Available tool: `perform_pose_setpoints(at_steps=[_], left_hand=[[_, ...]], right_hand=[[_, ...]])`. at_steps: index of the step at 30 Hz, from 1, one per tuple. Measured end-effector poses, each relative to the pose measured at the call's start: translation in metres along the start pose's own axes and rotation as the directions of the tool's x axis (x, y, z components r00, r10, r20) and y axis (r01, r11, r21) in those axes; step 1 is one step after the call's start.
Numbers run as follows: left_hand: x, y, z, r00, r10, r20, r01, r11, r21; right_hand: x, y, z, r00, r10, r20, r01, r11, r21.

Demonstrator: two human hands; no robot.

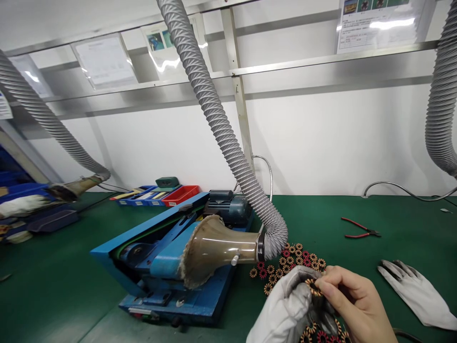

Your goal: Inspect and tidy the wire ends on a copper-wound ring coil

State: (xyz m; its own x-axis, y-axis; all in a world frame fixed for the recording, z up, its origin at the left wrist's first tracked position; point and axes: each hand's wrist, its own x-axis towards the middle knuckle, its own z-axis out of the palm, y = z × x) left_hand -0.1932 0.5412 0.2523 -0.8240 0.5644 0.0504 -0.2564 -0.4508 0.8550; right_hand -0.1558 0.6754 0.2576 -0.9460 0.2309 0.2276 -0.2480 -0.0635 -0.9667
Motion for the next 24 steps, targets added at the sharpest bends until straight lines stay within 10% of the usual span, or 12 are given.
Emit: perform_pose_setpoints(at_steps=[18,24], left_hand=[[-0.007,-0.001,0.004,0.994,-0.03,-0.101,0.017,0.991,-0.129],[-0.002,-0.008,-0.007,0.996,0.024,-0.081,-0.018,0.997,0.081]], right_hand=[[-0.001,-0.004,0.005,0.999,-0.011,-0.042,0.007,0.995,-0.101],[-0.004,0.0,0.01,0.992,-0.052,-0.113,0.04,0.994,-0.105]])
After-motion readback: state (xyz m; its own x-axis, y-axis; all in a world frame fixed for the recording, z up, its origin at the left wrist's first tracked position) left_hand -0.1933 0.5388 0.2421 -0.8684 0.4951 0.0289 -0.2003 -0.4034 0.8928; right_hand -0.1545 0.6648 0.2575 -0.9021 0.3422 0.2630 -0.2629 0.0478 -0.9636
